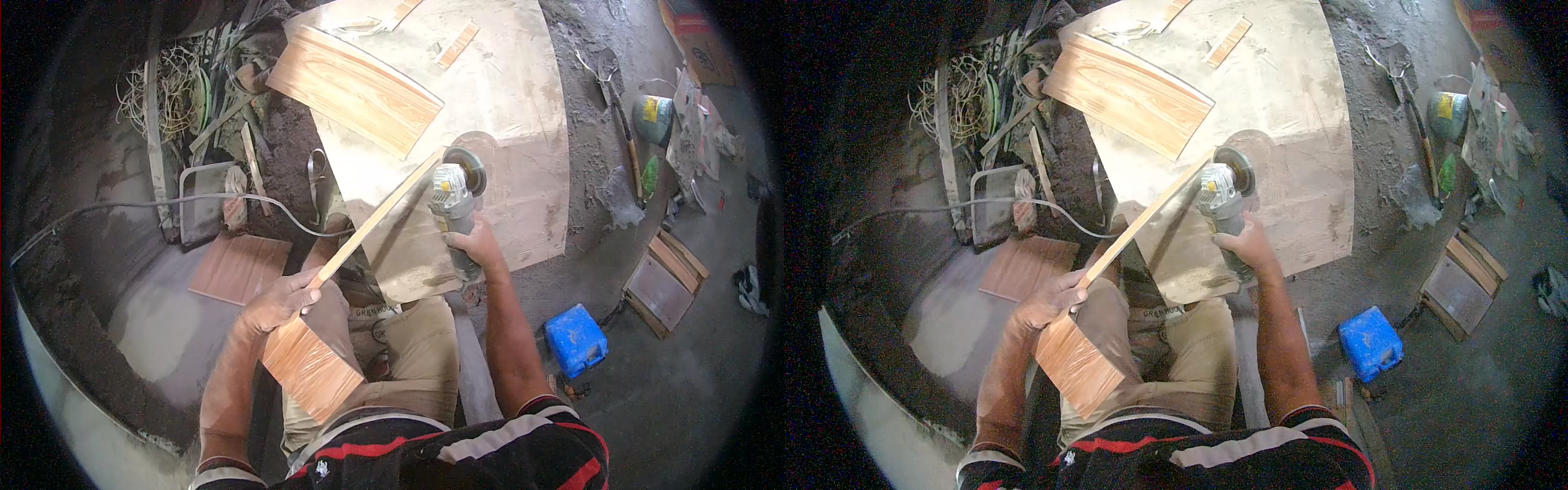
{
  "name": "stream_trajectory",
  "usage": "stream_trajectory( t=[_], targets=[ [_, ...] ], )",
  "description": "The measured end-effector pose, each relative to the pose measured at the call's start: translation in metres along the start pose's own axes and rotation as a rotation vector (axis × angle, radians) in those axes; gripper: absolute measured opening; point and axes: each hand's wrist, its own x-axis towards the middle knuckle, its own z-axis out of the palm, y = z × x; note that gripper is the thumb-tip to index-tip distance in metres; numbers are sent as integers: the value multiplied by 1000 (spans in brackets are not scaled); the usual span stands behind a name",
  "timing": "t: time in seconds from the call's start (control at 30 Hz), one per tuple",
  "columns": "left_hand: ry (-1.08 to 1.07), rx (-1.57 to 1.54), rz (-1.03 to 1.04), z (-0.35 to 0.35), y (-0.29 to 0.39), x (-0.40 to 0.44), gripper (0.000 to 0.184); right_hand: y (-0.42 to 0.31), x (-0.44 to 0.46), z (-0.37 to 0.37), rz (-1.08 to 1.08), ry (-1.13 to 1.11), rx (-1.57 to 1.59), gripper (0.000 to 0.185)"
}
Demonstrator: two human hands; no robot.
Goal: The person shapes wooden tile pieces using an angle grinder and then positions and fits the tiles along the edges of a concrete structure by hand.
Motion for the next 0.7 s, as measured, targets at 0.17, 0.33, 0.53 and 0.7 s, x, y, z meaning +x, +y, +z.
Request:
stream_trajectory(
  t=[0.17, 0.33, 0.53, 0.7],
  targets=[
    [-22, 8, 6, -1, 1, 1, 70, -5, -2, -1, -6, -21, 36, 57],
    [-7, -10, -30, 1, 2, 0, 71, -12, -5, -3, -84, -1, -17, 59],
    [-6, -5, -36, 1, 7, -1, 74, -2, 2, -3, -28, 26, -68, 60],
    [-1, 20, -19, -1, 1, 0, 76, -3, 1, -4, -36, 12, -5, 60]
  ],
)
